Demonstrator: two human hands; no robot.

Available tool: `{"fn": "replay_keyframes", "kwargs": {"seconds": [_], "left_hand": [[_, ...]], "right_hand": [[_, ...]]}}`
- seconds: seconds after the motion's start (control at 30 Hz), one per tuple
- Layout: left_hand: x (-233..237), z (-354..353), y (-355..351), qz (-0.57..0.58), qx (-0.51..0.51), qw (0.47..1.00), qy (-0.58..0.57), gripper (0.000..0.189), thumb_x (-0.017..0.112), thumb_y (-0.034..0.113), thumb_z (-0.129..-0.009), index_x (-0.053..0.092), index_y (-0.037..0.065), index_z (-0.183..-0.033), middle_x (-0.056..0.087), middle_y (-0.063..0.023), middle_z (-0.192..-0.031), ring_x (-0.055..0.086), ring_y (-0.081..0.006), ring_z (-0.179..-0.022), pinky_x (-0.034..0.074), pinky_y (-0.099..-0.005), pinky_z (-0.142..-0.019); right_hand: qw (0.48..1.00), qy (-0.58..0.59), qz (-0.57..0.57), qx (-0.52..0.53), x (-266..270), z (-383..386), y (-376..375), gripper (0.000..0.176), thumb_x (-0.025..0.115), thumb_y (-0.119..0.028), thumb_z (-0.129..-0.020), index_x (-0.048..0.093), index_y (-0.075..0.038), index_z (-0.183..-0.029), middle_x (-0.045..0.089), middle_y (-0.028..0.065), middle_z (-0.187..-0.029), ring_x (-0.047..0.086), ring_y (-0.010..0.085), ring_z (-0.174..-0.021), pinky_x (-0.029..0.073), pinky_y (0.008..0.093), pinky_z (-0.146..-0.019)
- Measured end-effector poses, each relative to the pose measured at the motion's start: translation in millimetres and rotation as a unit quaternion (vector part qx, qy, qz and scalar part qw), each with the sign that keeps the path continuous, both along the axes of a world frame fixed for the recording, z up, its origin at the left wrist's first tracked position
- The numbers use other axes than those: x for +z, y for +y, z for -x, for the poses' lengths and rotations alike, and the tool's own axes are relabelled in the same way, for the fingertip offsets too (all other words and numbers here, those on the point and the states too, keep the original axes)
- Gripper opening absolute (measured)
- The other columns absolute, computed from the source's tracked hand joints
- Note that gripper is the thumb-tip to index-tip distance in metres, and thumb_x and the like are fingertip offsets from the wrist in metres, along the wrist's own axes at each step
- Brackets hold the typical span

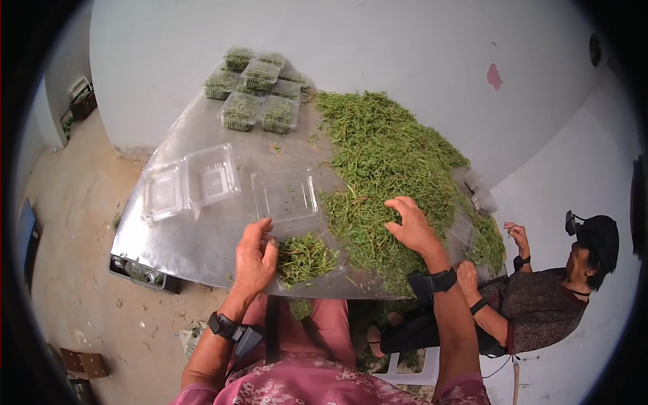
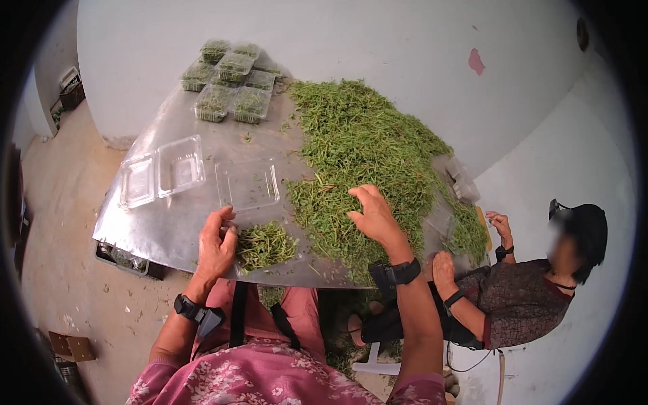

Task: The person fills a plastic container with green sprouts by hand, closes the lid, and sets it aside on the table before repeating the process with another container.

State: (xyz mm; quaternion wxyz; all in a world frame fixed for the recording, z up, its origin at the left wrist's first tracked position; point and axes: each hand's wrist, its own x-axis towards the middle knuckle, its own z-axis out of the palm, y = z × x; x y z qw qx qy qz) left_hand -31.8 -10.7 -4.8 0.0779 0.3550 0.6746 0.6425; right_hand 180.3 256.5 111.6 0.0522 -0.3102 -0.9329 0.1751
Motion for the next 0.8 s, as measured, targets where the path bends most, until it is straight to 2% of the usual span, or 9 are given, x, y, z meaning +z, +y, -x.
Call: {"fn": "replay_keyframes", "kwargs": {"seconds": [0.07, 0.1, 0.2, 0.33, 0.37, 0.47, 0.5, 0.63, 0.8], "left_hand": [[-0.4, 1.0, -0.7, 0.001, 0.003, 1.000, 0.006, 0.036, 0.054, 0.000, -0.085, 0.055, -0.002, -0.121, 0.062, -0.0181, -0.107, 0.065, -0.0252, -0.089, 0.053, -0.0335, -0.078], [-0.7, 1.5, -1.0, -0.004, 0.003, 1.000, 0.005, 0.036, 0.054, 0.000, -0.085, 0.055, -0.002, -0.121, 0.062, -0.0181, -0.107, 0.065, -0.0251, -0.088, 0.053, -0.0335, -0.078], [-2.9, 0.8, 0.7, -0.015, 0.000, 1.000, 0.002, 0.036, 0.054, 0.001, -0.085, 0.055, -0.002, -0.121, 0.062, -0.0181, -0.106, 0.064, -0.0248, -0.087, 0.052, -0.0333, -0.078], [-4.9, 1.7, -0.2, -0.018, -0.002, 1.000, 0.001, 0.036, 0.055, 0.001, -0.085, 0.055, -0.002, -0.121, 0.062, -0.0182, -0.106, 0.064, -0.0249, -0.088, 0.052, -0.0333, -0.078], [-4.4, 1.8, 0.3, -0.017, -0.002, 1.000, 0.001, 0.036, 0.055, 0.001, -0.085, 0.055, -0.002, -0.121, 0.062, -0.0182, -0.106, 0.064, -0.0250, -0.088, 0.052, -0.0334, -0.078], [-3.3, 1.6, -0.6, -0.016, -0.002, 1.000, 0.003, 0.036, 0.055, 0.002, -0.085, 0.054, -0.002, -0.121, 0.062, -0.0185, -0.106, 0.064, -0.0252, -0.088, 0.052, -0.0338, -0.079], [-4.9, 1.6, -0.7, -0.014, -0.001, 1.000, 0.004, 0.036, 0.055, 0.001, -0.085, 0.054, -0.002, -0.121, 0.062, -0.0186, -0.106, 0.064, -0.0254, -0.088, 0.052, -0.0339, -0.079], [-2.4, 0.9, -0.4, -0.008, -0.003, 1.000, -0.006, 0.036, 0.054, 0.001, -0.085, 0.054, -0.002, -0.122, 0.062, -0.0190, -0.107, 0.064, -0.0265, -0.089, 0.052, -0.0344, -0.081], [-1.0, 1.3, -2.1, -0.003, -0.003, 1.000, -0.014, 0.037, 0.055, 0.000, -0.085, 0.054, -0.002, -0.122, 0.062, -0.0193, -0.107, 0.064, -0.0282, -0.091, 0.052, -0.0351, -0.082]], "right_hand": [[0.997, -0.049, -0.064, 0.012, -11.3, 11.1, -12.8, 0.068, 0.074, -0.019, -0.081, 0.043, -0.014, -0.141, 0.029, 0.0230, -0.151, 0.037, 0.0443, -0.135, 0.041, 0.0557, -0.103], [0.991, -0.114, -0.065, -0.017, -14.3, 18.8, -20.4, 0.079, 0.078, -0.024, -0.079, 0.036, -0.016, -0.146, 0.015, 0.0243, -0.157, 0.029, 0.0455, -0.140, 0.038, 0.0552, -0.107], [0.978, -0.177, -0.048, -0.096, -30.7, 28.4, -19.6, 0.079, 0.079, -0.023, -0.079, 0.036, -0.016, -0.146, 0.013, 0.0239, -0.157, 0.029, 0.0462, -0.140, 0.039, 0.0542, -0.106], [0.995, -0.071, -0.014, -0.074, -37.6, 10.4, 28.0, 0.047, 0.068, -0.005, -0.083, 0.053, -0.013, -0.126, 0.038, 0.0240, -0.147, 0.050, 0.0430, -0.121, 0.049, 0.0548, -0.086], [0.996, -0.022, -0.035, -0.077, -36.8, 5.5, 30.8, 0.035, 0.061, 0.002, -0.084, 0.056, -0.010, -0.116, 0.055, 0.0220, -0.129, 0.058, 0.0383, -0.095, 0.046, 0.0546, -0.072], [0.992, 0.061, -0.064, -0.092, -20.5, -6.4, 41.9, 0.036, 0.059, 0.004, -0.083, 0.057, -0.009, -0.116, 0.059, 0.0184, -0.121, 0.059, 0.0367, -0.090, 0.046, 0.0540, -0.070], [0.987, 0.022, 0.000, -0.162, 15.6, 4.5, 17.3, 0.035, 0.058, 0.005, -0.082, 0.057, -0.009, -0.115, 0.059, 0.0153, -0.122, 0.059, 0.0388, -0.104, 0.051, 0.0510, -0.079], [0.971, 0.183, -0.149, -0.026, 19.6, -8.8, 16.1, 0.034, 0.059, 0.010, -0.077, 0.059, -0.008, -0.106, 0.060, 0.0148, -0.123, 0.055, 0.0384, -0.116, 0.051, 0.0490, -0.098], [0.992, 0.072, -0.105, -0.004, -5.5, -25.0, 36.7, 0.031, 0.061, 0.010, -0.078, 0.059, -0.009, -0.103, 0.057, 0.0141, -0.129, 0.052, 0.0377, -0.122, 0.050, 0.0502, -0.100]]}}
